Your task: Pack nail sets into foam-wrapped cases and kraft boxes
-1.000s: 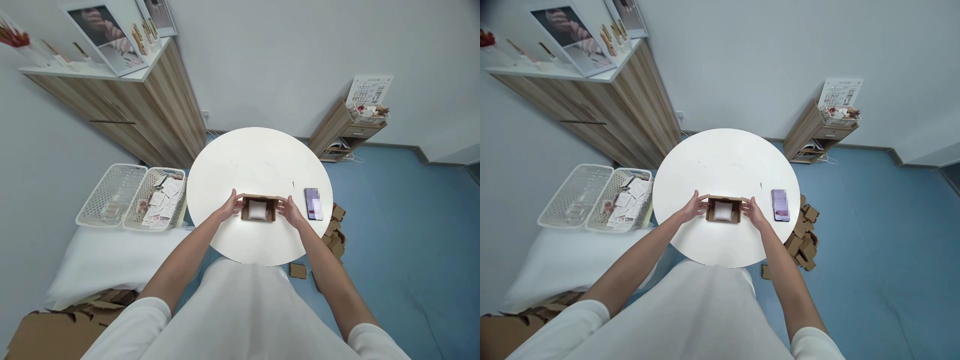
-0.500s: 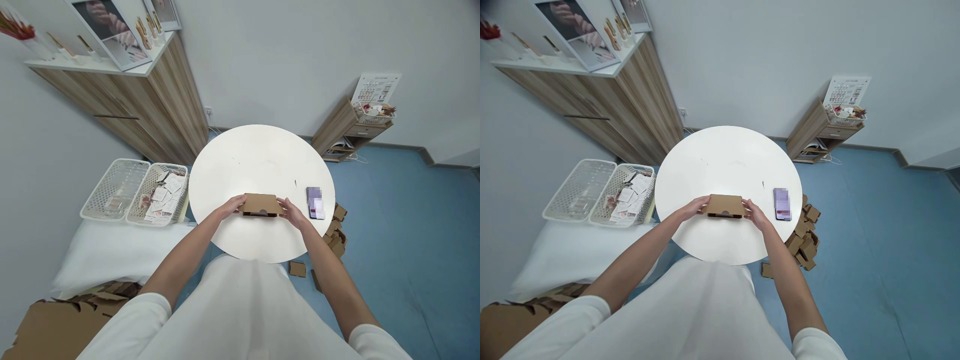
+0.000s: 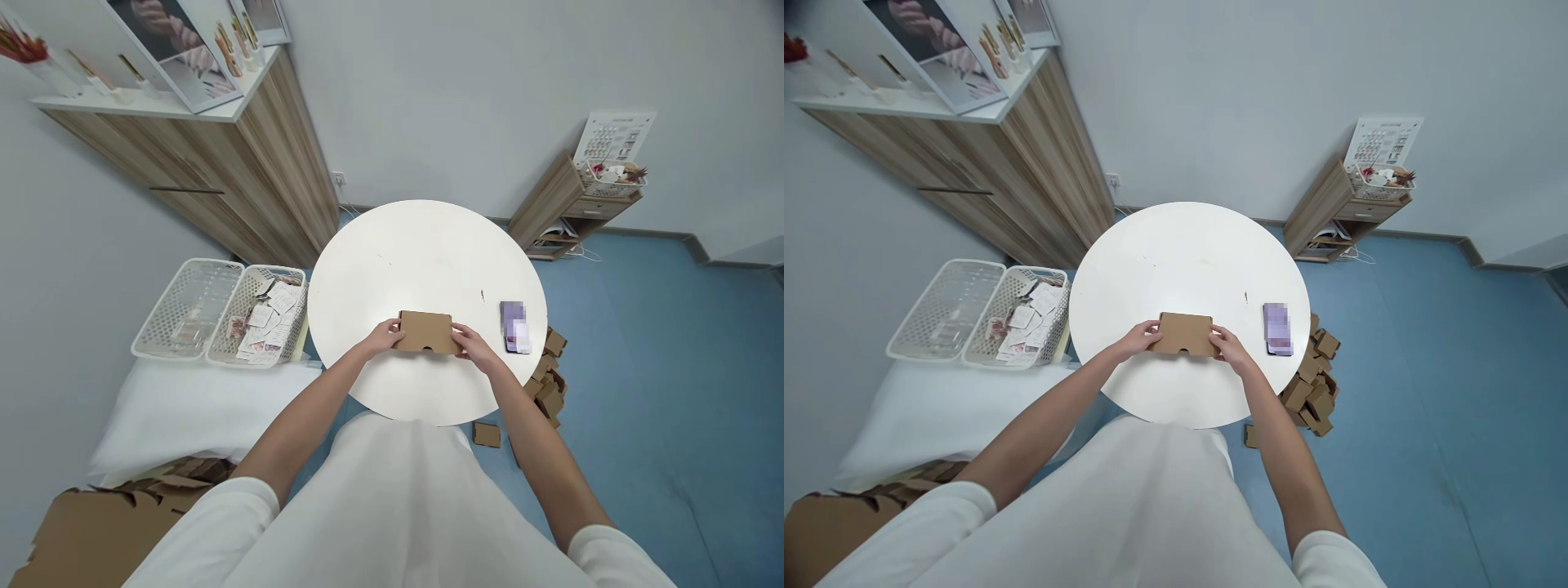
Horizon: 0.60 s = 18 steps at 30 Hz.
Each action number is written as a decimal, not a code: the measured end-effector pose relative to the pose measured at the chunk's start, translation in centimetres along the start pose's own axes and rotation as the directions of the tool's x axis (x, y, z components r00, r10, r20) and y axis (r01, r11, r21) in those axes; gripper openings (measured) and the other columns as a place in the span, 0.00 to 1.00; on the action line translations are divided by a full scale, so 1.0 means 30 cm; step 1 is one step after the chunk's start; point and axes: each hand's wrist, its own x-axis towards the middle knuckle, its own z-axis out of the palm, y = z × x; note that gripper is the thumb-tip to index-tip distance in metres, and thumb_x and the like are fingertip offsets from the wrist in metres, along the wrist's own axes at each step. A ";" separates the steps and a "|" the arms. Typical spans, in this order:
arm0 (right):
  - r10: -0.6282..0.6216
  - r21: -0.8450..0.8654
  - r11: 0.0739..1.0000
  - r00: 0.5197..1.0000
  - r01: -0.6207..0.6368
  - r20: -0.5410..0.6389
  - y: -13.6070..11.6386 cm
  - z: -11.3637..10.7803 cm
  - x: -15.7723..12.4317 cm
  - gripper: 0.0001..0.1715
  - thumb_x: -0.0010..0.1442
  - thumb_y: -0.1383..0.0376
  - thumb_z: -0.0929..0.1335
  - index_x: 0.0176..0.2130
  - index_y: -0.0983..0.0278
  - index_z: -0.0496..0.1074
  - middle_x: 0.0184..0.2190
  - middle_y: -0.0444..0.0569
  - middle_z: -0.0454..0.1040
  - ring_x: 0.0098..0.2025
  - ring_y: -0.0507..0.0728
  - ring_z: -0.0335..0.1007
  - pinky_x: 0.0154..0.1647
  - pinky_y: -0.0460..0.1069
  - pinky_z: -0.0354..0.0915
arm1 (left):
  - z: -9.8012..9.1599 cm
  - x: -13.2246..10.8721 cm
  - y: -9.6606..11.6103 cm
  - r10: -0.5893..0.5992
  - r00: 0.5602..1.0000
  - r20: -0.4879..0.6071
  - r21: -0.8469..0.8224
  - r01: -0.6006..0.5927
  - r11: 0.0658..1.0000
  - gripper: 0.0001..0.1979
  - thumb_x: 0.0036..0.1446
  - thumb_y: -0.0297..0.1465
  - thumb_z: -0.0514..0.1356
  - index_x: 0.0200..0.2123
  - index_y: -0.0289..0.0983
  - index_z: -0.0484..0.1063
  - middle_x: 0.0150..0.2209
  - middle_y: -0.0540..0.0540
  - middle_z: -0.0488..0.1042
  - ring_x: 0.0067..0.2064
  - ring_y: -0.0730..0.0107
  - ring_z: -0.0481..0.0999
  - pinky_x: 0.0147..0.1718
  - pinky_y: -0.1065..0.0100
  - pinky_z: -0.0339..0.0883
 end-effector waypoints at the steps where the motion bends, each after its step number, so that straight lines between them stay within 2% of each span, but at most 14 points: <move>1: -0.002 -0.011 1.000 1.000 0.002 -0.010 0.007 0.003 0.002 0.25 0.51 0.53 0.67 0.49 0.51 0.65 0.44 0.48 0.69 0.43 0.56 0.66 0.37 0.51 0.66 | 0.002 -0.002 -0.005 -0.002 1.000 -0.006 0.020 0.002 1.000 0.25 0.51 0.37 0.58 0.52 0.38 0.62 0.45 0.41 0.67 0.41 0.65 0.72 0.38 0.66 0.68; 5: -0.036 -0.065 0.997 0.998 0.033 -0.053 0.044 0.019 0.015 0.26 0.50 0.55 0.67 0.50 0.54 0.64 0.36 0.47 0.69 0.37 0.55 0.67 0.34 0.50 0.65 | 0.017 -0.003 -0.039 0.005 0.998 -0.059 0.117 0.002 0.993 0.24 0.51 0.37 0.58 0.51 0.37 0.62 0.36 0.45 0.70 0.36 0.66 0.73 0.35 0.67 0.66; 8: -0.082 -0.139 0.988 0.986 0.061 -0.148 0.074 0.035 0.025 0.28 0.49 0.57 0.68 0.50 0.58 0.64 0.31 0.45 0.69 0.35 0.54 0.67 0.34 0.50 0.64 | 0.035 0.000 -0.067 -0.023 0.990 -0.141 0.168 0.046 0.985 0.25 0.50 0.37 0.57 0.52 0.36 0.60 0.32 0.46 0.70 0.36 0.66 0.72 0.34 0.67 0.65; 12: -0.104 -0.238 0.970 0.959 0.040 -0.262 0.106 0.056 0.030 0.28 0.49 0.57 0.67 0.50 0.60 0.62 0.27 0.43 0.68 0.35 0.55 0.67 0.36 0.50 0.62 | 0.056 0.007 -0.093 -0.058 0.971 -0.230 0.220 0.111 0.969 0.27 0.50 0.37 0.57 0.53 0.37 0.56 0.33 0.46 0.71 0.38 0.65 0.72 0.35 0.68 0.64; 18: -0.060 -0.260 0.965 0.951 -0.022 -0.302 0.135 0.081 0.045 0.26 0.49 0.56 0.66 0.48 0.59 0.63 0.27 0.43 0.69 0.35 0.55 0.68 0.34 0.49 0.62 | 0.074 0.016 -0.111 -0.093 0.963 -0.253 0.253 0.159 0.954 0.28 0.49 0.38 0.57 0.53 0.38 0.55 0.38 0.45 0.72 0.41 0.63 0.72 0.36 0.68 0.62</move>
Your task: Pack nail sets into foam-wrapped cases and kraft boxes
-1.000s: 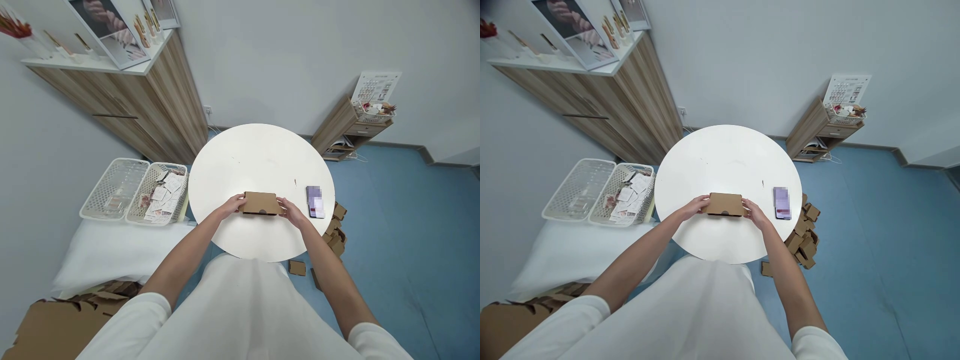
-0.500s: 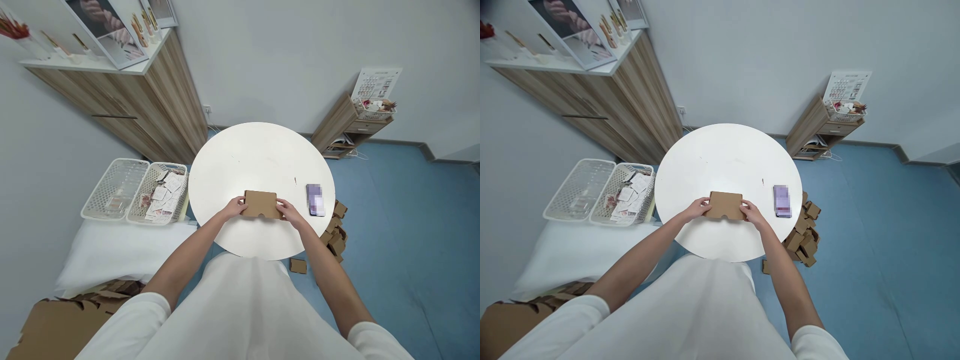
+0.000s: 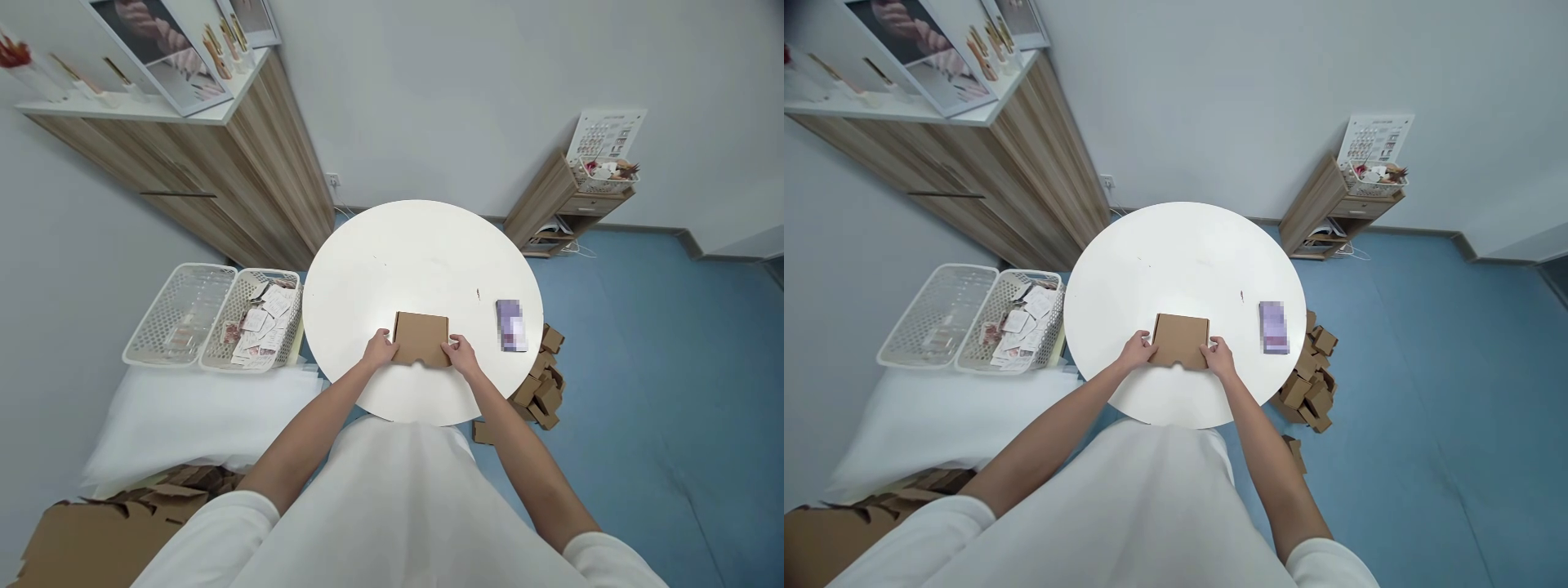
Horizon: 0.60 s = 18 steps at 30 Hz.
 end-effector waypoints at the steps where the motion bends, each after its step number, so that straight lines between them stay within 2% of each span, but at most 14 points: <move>1: 0.005 -0.011 1.000 1.000 -0.005 -0.007 0.003 0.004 0.003 0.25 0.49 0.56 0.66 0.47 0.58 0.63 0.28 0.43 0.69 0.35 0.55 0.67 0.34 0.49 0.61 | 0.002 0.001 -0.001 -0.004 1.000 -0.006 0.010 0.004 1.000 0.28 0.49 0.38 0.57 0.53 0.38 0.55 0.39 0.44 0.72 0.42 0.63 0.72 0.35 0.68 0.62; 8: 0.000 -0.068 0.998 1.000 -0.001 -0.002 0.026 0.024 0.018 0.19 0.48 0.57 0.66 0.42 0.59 0.66 0.28 0.43 0.70 0.32 0.54 0.66 0.31 0.48 0.59 | 0.016 0.008 -0.020 -0.015 1.000 -0.022 0.083 0.016 0.996 0.25 0.49 0.38 0.57 0.51 0.38 0.58 0.40 0.44 0.71 0.42 0.63 0.71 0.35 0.67 0.61; 12: 0.004 -0.072 0.997 1.000 -0.004 -0.005 0.036 0.029 0.015 0.19 0.49 0.57 0.66 0.42 0.58 0.66 0.29 0.44 0.71 0.35 0.55 0.67 0.33 0.49 0.60 | 0.022 0.002 -0.023 -0.008 0.999 -0.052 0.117 0.014 0.993 0.24 0.50 0.38 0.56 0.50 0.39 0.60 0.42 0.44 0.71 0.45 0.61 0.70 0.40 0.64 0.60; 16: -0.036 -0.062 0.998 0.998 0.033 -0.048 0.043 0.033 0.005 0.22 0.48 0.56 0.66 0.43 0.58 0.65 0.34 0.46 0.71 0.39 0.56 0.66 0.37 0.49 0.60 | 0.023 -0.018 -0.011 0.104 0.978 -0.180 0.311 -0.044 0.949 0.22 0.50 0.39 0.56 0.49 0.41 0.62 0.50 0.41 0.65 0.53 0.54 0.62 0.47 0.58 0.56; 18: -0.083 -0.065 0.995 0.993 0.078 -0.080 0.047 0.034 -0.003 0.24 0.48 0.55 0.66 0.45 0.59 0.65 0.38 0.48 0.70 0.43 0.57 0.65 0.40 0.50 0.60 | 0.023 -0.030 -0.007 0.189 0.964 -0.189 0.373 -0.108 0.921 0.22 0.51 0.38 0.55 0.50 0.41 0.62 0.52 0.40 0.63 0.55 0.52 0.59 0.49 0.56 0.54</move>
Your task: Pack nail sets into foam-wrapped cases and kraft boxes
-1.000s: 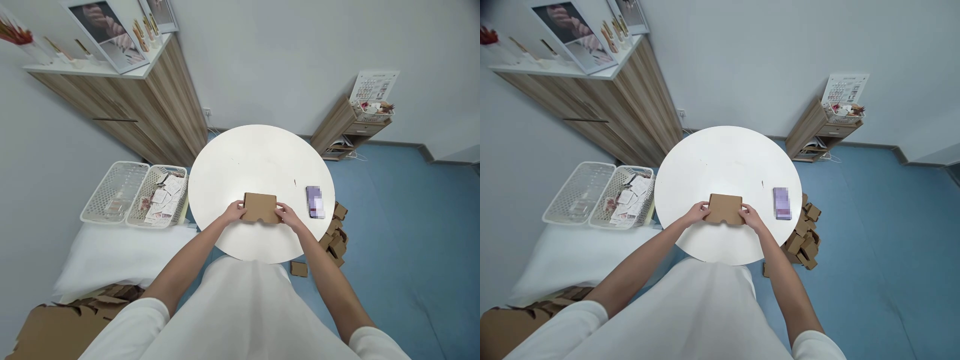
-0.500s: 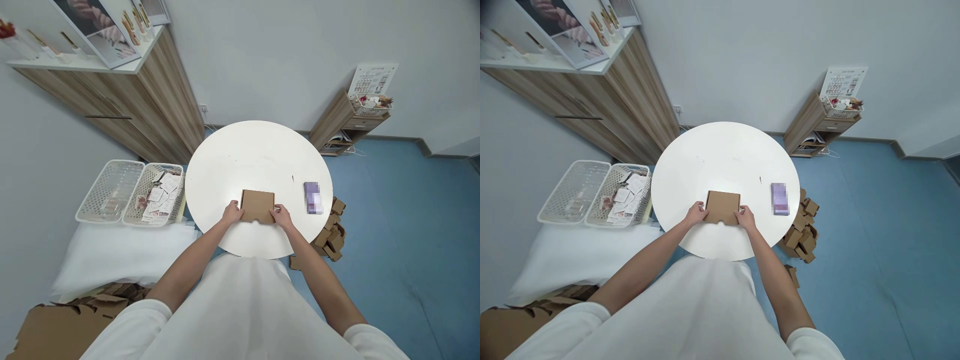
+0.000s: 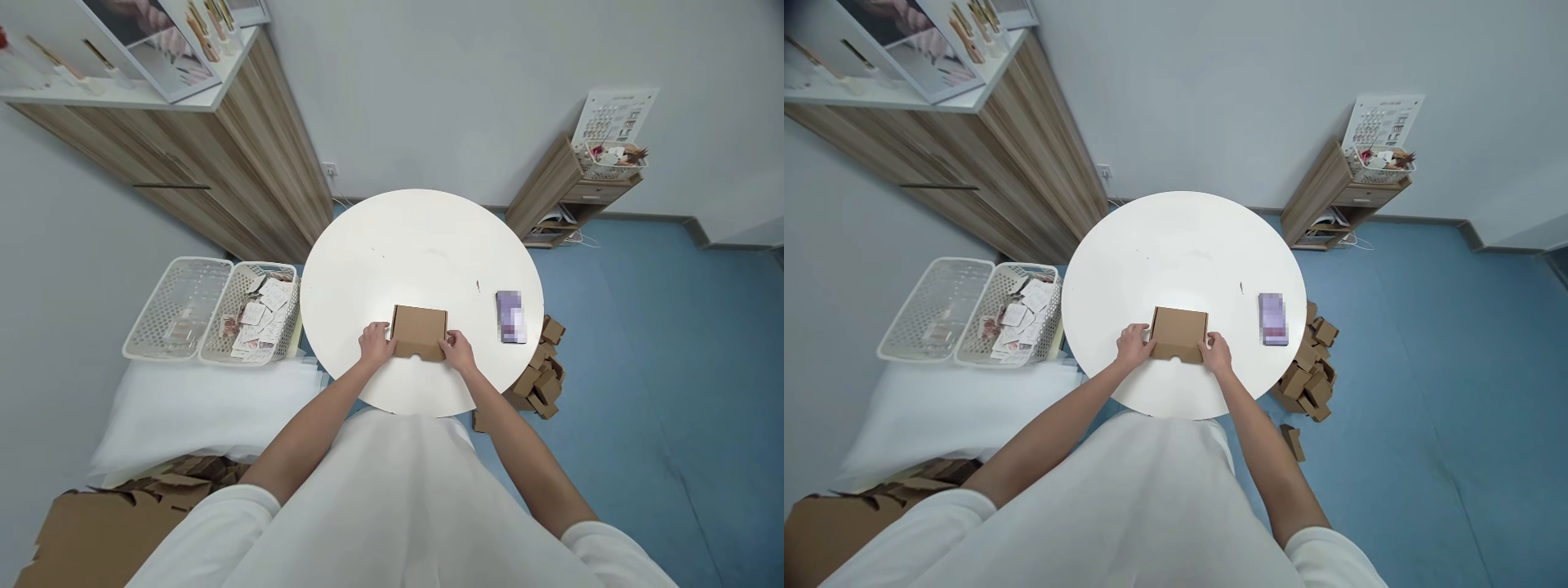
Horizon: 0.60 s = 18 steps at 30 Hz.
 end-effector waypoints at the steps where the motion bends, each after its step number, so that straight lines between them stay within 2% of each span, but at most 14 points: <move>1: -0.024 -0.007 1.000 1.000 0.024 -0.010 0.002 -0.001 -0.005 0.25 0.48 0.55 0.65 0.46 0.59 0.64 0.41 0.49 0.69 0.45 0.58 0.64 0.42 0.50 0.59 | -0.002 -0.007 0.000 0.036 0.999 -0.009 0.003 -0.036 0.999 0.21 0.52 0.37 0.54 0.51 0.40 0.62 0.52 0.40 0.63 0.55 0.52 0.59 0.50 0.56 0.53; 5: -0.122 -0.095 0.988 0.992 0.119 -0.022 0.013 -0.013 -0.039 0.29 0.51 0.55 0.64 0.51 0.62 0.61 0.48 0.53 0.65 0.51 0.60 0.60 0.50 0.53 0.56 | -0.008 -0.044 -0.011 0.166 0.986 -0.019 -0.007 -0.166 0.986 0.22 0.53 0.34 0.52 0.53 0.41 0.59 0.53 0.41 0.63 0.58 0.53 0.56 0.54 0.55 0.47; 9: -0.250 -0.209 0.947 0.968 0.243 -0.009 0.027 -0.025 -0.089 0.32 0.51 0.56 0.64 0.54 0.60 0.58 0.52 0.52 0.64 0.55 0.61 0.57 0.56 0.56 0.49 | -0.017 -0.085 -0.035 0.274 0.961 0.048 0.027 -0.275 0.961 0.28 0.51 0.33 0.53 0.57 0.42 0.54 0.57 0.43 0.59 0.62 0.53 0.49 0.56 0.53 0.40; 13: -0.361 -0.334 0.866 0.928 0.371 0.094 0.045 -0.018 -0.127 0.33 0.51 0.56 0.65 0.55 0.57 0.57 0.54 0.51 0.63 0.57 0.62 0.54 0.58 0.59 0.43 | -0.017 -0.108 -0.053 0.332 0.936 0.118 0.077 -0.342 0.937 0.35 0.47 0.32 0.56 0.60 0.42 0.49 0.60 0.43 0.55 0.63 0.50 0.44 0.56 0.50 0.35; 18: -0.363 -0.432 0.801 0.910 0.414 0.199 0.072 0.006 -0.124 0.39 0.48 0.60 0.68 0.57 0.57 0.52 0.55 0.52 0.60 0.57 0.61 0.54 0.57 0.60 0.43 | 0.006 -0.106 -0.061 0.343 0.931 0.125 0.108 -0.357 0.928 0.39 0.43 0.29 0.57 0.60 0.42 0.47 0.60 0.42 0.55 0.62 0.52 0.47 0.56 0.51 0.38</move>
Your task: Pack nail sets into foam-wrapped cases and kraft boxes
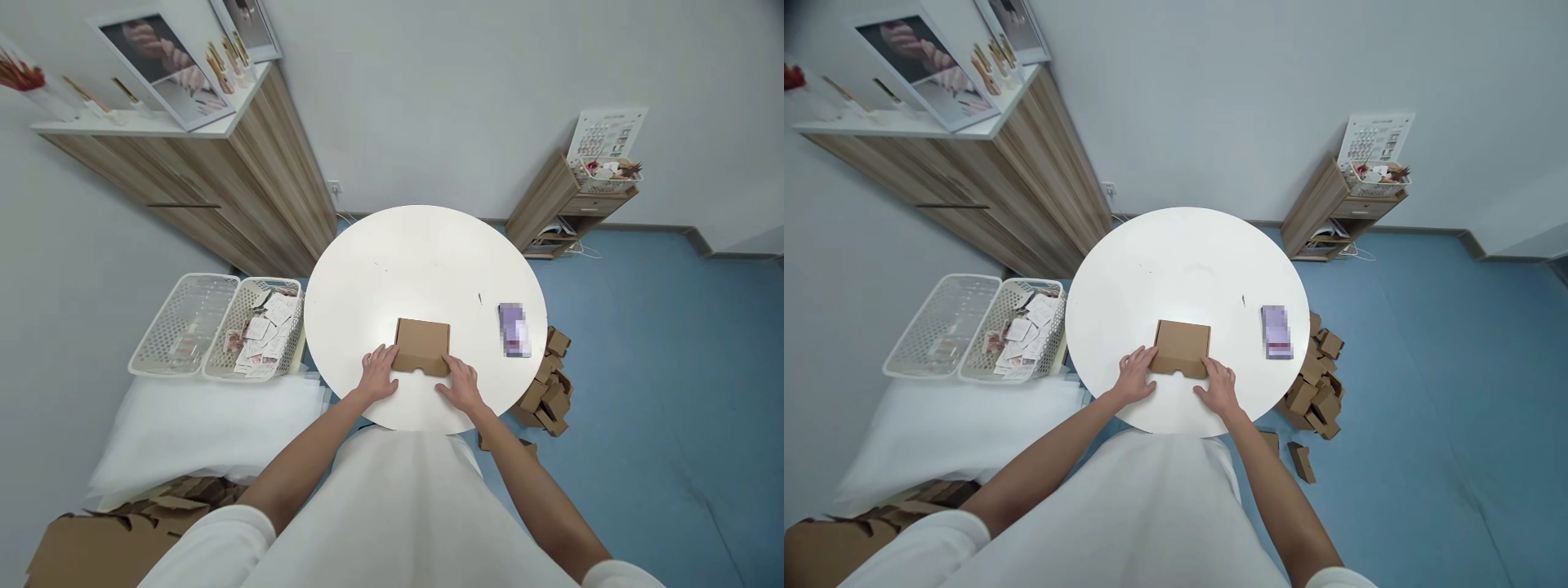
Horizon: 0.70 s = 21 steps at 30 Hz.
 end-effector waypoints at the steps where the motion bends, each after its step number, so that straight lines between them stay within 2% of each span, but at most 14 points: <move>1: -0.011 -0.008 1.000 1.000 0.011 0.000 0.003 0.004 0.002 0.40 0.48 0.61 0.68 0.57 0.57 0.52 0.55 0.52 0.60 0.56 0.61 0.54 0.57 0.59 0.44 | 0.005 0.002 0.000 0.001 1.000 -0.009 -0.003 -0.001 1.000 0.39 0.43 0.29 0.57 0.60 0.41 0.48 0.59 0.42 0.56 0.62 0.52 0.48 0.56 0.51 0.40; 6: -0.089 0.000 0.996 0.995 0.090 -0.048 0.006 -0.010 0.000 0.37 0.50 0.65 0.66 0.58 0.59 0.52 0.47 0.52 0.65 0.50 0.60 0.60 0.54 0.59 0.49 | -0.003 0.007 0.005 0.007 0.991 -0.132 -0.073 -0.017 0.997 0.36 0.43 0.29 0.59 0.58 0.39 0.53 0.55 0.41 0.62 0.56 0.53 0.58 0.52 0.53 0.50; 11: -0.147 0.201 0.968 0.989 0.148 -0.019 -0.004 -0.079 0.006 0.35 0.54 0.58 0.64 0.59 0.58 0.51 0.44 0.52 0.64 0.45 0.59 0.62 0.47 0.56 0.59 | -0.069 0.030 0.004 0.051 0.967 -0.250 -0.217 -0.107 0.970 0.29 0.48 0.32 0.58 0.55 0.39 0.58 0.47 0.42 0.66 0.49 0.59 0.66 0.46 0.59 0.60; 16: -0.033 0.340 0.940 0.999 0.030 0.003 -0.018 -0.154 0.060 0.28 0.59 0.55 0.59 0.57 0.58 0.56 0.40 0.50 0.64 0.43 0.57 0.63 0.47 0.54 0.60 | -0.117 0.072 0.014 0.038 0.979 -0.200 -0.319 -0.101 0.942 0.19 0.53 0.30 0.54 0.50 0.39 0.65 0.39 0.45 0.67 0.40 0.65 0.69 0.37 0.65 0.65; 21: 0.102 0.370 0.924 0.995 -0.096 0.002 -0.046 -0.189 0.121 0.26 0.59 0.53 0.57 0.53 0.59 0.62 0.43 0.50 0.66 0.46 0.56 0.62 0.49 0.52 0.58 | -0.114 0.105 0.041 -0.033 0.984 -0.172 -0.323 -0.024 0.946 0.16 0.56 0.33 0.52 0.48 0.37 0.67 0.36 0.45 0.68 0.36 0.67 0.70 0.39 0.65 0.64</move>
